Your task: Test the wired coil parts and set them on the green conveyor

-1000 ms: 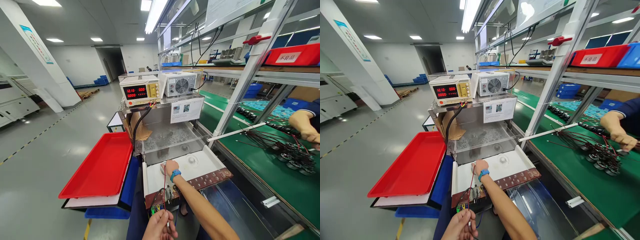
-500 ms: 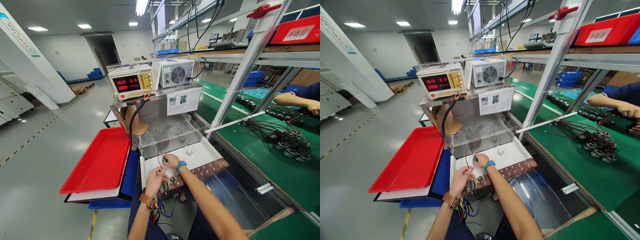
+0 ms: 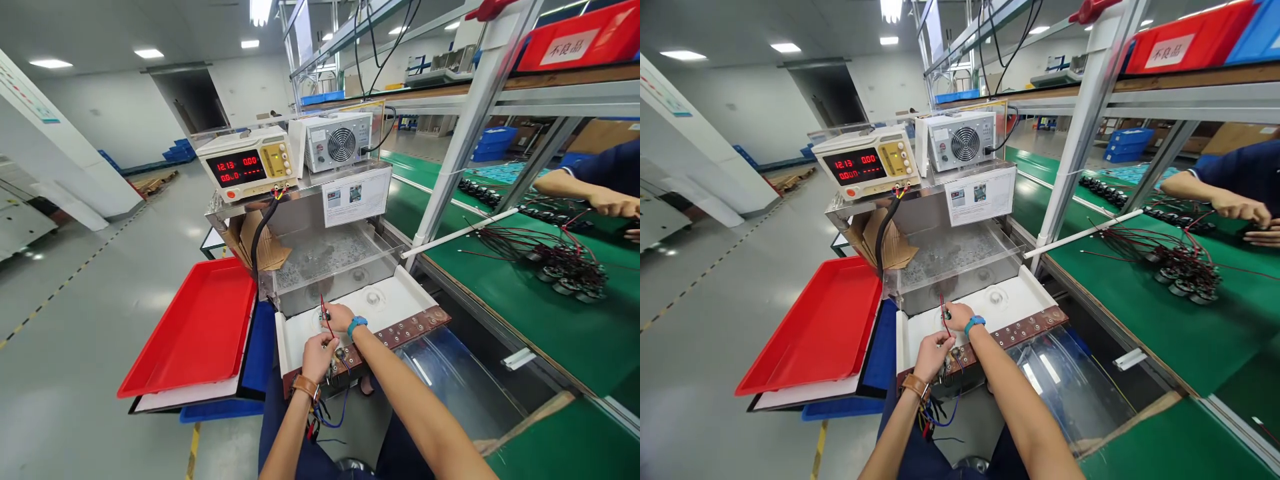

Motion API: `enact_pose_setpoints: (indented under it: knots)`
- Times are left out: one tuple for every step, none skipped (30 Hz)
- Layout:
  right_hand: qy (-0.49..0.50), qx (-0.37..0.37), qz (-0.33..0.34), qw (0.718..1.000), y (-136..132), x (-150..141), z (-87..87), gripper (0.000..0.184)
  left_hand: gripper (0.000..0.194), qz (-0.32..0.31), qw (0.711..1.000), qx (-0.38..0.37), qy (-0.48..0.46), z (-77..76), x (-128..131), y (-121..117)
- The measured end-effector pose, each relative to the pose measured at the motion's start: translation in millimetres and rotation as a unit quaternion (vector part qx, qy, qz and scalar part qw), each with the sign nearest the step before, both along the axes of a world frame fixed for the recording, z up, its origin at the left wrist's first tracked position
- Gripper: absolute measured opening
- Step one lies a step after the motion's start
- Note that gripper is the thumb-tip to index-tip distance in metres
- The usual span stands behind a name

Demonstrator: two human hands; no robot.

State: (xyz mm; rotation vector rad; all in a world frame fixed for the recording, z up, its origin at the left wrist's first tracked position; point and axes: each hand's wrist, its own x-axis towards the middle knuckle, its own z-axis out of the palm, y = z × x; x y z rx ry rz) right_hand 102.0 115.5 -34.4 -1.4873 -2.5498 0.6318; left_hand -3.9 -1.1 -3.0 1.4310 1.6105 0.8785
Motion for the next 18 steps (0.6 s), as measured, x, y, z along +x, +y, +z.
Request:
enact_pose_setpoints:
  knots:
    - [0.001,0.002,0.0,1.0,0.1,0.0,-0.1,0.037,0.031,-0.003,1.0,-0.001,0.005,-0.6,-0.1,0.7]
    - [0.001,0.003,0.0,1.0,0.1,0.1,0.0,0.036,0.031,-0.005,1.0,-0.003,0.01,-1.2,-0.1,1.4]
    - [0.002,0.003,0.0,1.0,0.2,0.2,0.3,0.036,0.03,-0.005,1.0,-0.004,0.015,-1.9,0.0,2.0]
    - [0.003,0.002,0.001,1.0,0.1,0.3,0.8,0.036,0.03,-0.005,1.0,-0.006,0.02,-2.6,0.2,2.6]
    - [0.003,-0.001,0.001,1.0,0.1,0.5,1.3,0.036,0.03,-0.005,1.0,-0.008,0.026,-3.3,0.4,3.1]
    - [0.004,-0.004,0.002,1.0,0.0,0.6,1.9,0.037,0.029,-0.005,0.999,-0.011,0.031,-3.9,0.6,3.5]
    - [0.005,-0.007,0.002,1.0,-0.1,0.7,2.5,0.037,0.029,-0.005,0.999,-0.014,0.036,-4.4,0.8,3.8]
    - [0.006,-0.009,0.002,1.0,-0.2,0.8,2.8,0.037,0.029,-0.005,0.999,-0.016,0.041,-4.7,1.0,4.0]
    - [0.006,-0.01,0.001,1.0,-0.3,0.7,3.0,0.037,0.028,-0.005,0.999,-0.019,0.045,-4.8,1.2,4.1]
    - [0.008,-0.011,0.001,1.0,-0.4,0.6,3.0,0.037,0.028,-0.005,0.999,-0.02,0.049,-4.6,1.3,4.2]
    - [0.01,-0.01,0.001,1.0,-0.6,0.5,2.8,0.037,0.027,-0.005,0.998,-0.022,0.053,-4.2,1.3,4.2]
    - [0.012,-0.01,0.0,1.0,-0.7,0.3,2.5,0.036,0.027,-0.005,0.998,-0.023,0.056,-3.7,1.4,4.1]
    - [0.013,-0.01,-0.001,1.0,-0.8,0.0,2.2,0.036,0.027,-0.005,0.998,-0.025,0.059,-3.0,1.5,3.9]
    - [0.015,-0.009,-0.003,1.0,-0.9,-0.2,2.0,0.035,0.027,-0.004,0.998,-0.027,0.062,-2.3,1.6,3.6]
    - [0.017,-0.008,-0.004,1.0,-1.1,-0.4,2.0,0.035,0.026,-0.004,0.998,-0.029,0.064,-1.7,1.8,3.3]
    - [0.019,-0.007,-0.005,1.0,-1.3,-0.5,2.2,0.034,0.026,-0.002,0.997,-0.031,0.066,-1.0,2.0,3.0]
    - [0.02,-0.007,-0.005,1.0,-1.6,-0.7,2.6,0.034,0.026,0.0,0.997,-0.032,0.069,-0.4,2.2,2.5]
    - [0.021,-0.006,-0.005,1.0,-2.1,-0.8,3.1,0.033,0.025,0.002,0.997,-0.032,0.071,0.2,2.4,2.0]
